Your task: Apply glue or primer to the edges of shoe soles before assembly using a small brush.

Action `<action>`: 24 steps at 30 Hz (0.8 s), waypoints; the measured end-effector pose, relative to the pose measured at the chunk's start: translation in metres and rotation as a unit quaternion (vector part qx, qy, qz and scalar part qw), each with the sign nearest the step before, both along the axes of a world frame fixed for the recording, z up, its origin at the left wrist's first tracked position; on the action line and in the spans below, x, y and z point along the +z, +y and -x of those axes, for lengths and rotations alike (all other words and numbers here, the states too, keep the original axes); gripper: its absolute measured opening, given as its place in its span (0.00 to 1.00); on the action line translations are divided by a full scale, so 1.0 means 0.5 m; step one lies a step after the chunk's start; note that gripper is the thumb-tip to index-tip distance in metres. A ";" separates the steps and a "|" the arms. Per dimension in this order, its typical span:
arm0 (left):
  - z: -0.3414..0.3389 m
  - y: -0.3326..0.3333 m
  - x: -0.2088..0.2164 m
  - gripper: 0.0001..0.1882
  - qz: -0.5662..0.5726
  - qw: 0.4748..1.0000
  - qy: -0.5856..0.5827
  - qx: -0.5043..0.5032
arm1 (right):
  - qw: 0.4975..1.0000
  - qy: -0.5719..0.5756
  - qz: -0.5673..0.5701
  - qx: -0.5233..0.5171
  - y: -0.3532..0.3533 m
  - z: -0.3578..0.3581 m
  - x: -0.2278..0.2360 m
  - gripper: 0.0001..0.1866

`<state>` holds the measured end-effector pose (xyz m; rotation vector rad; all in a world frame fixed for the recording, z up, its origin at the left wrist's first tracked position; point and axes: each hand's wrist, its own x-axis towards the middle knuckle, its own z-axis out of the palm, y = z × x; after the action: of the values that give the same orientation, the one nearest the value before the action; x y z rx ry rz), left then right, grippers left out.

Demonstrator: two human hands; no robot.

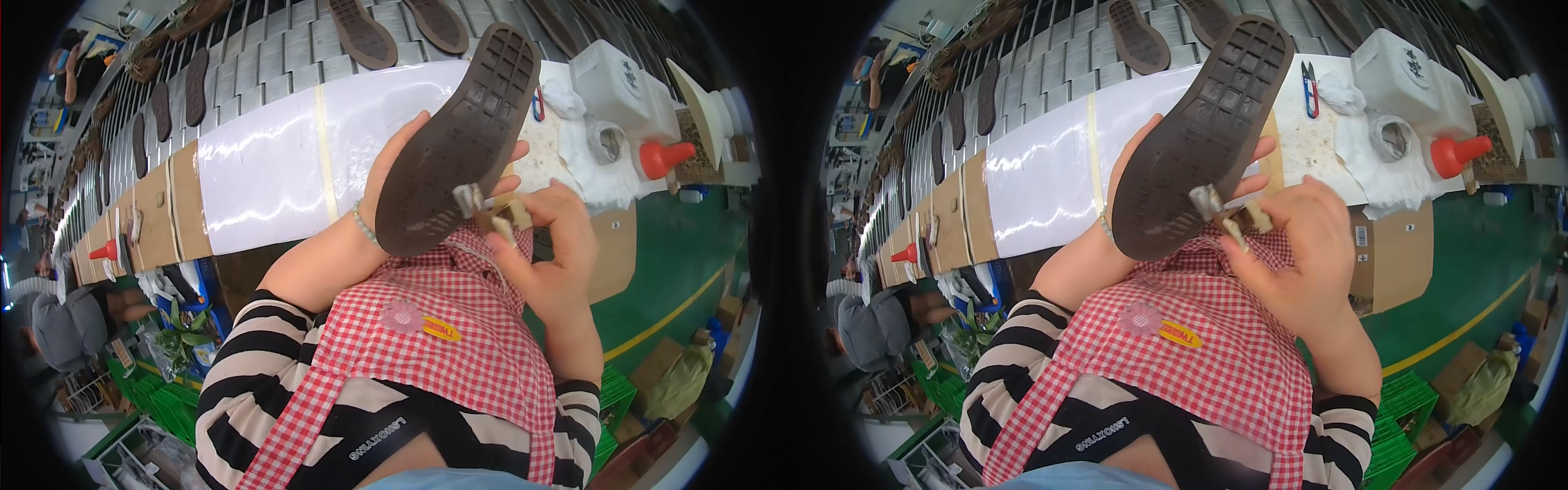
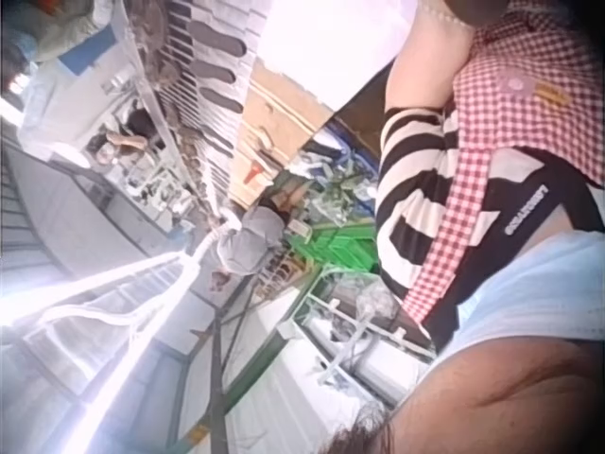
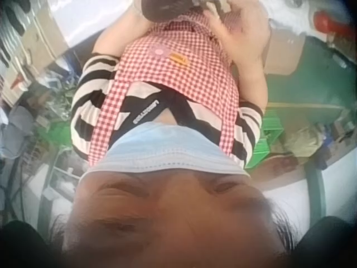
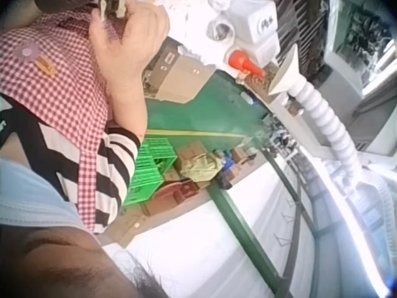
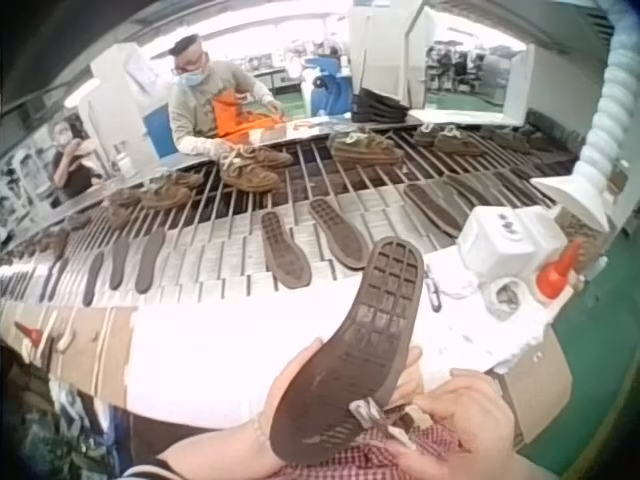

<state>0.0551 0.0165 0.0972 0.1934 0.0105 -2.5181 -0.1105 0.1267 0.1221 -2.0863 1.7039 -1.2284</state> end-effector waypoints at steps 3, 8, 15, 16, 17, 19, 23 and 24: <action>-0.011 -0.002 -0.015 0.37 0.088 0.995 0.011 -0.050 | 0.998 0.016 0.029 -0.056 0.000 0.010 0.004 0.23; -0.008 0.006 -0.007 0.37 0.069 0.996 -0.015 -0.053 | 0.998 0.057 0.019 0.009 -0.002 0.017 0.013 0.24; -0.010 0.004 -0.020 0.36 0.104 0.992 0.001 -0.068 | 0.994 0.069 0.073 -0.040 -0.010 0.040 0.026 0.23; -0.011 0.003 -0.020 0.36 0.105 0.992 0.002 -0.070 | 0.995 0.077 0.056 -0.026 -0.009 0.039 0.029 0.23; -0.012 0.003 -0.021 0.36 0.107 0.991 -0.005 -0.079 | 0.996 0.085 0.038 -0.011 -0.009 0.039 0.031 0.22; -0.015 0.005 -0.023 0.36 0.109 0.990 -0.010 -0.092 | 0.993 0.090 0.059 -0.040 -0.013 0.049 0.025 0.22; -0.014 0.012 -0.027 0.35 0.066 0.994 -0.053 -0.068 | 0.990 0.060 0.041 -0.119 -0.027 0.067 0.033 0.22; -0.014 0.012 -0.026 0.34 0.071 0.994 -0.055 -0.059 | 0.988 0.069 0.032 -0.132 -0.030 0.069 0.040 0.22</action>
<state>0.0621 0.0225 0.0842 0.2804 -0.2303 -2.6089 -0.1449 0.1116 0.1420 -2.0777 2.0848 -1.2480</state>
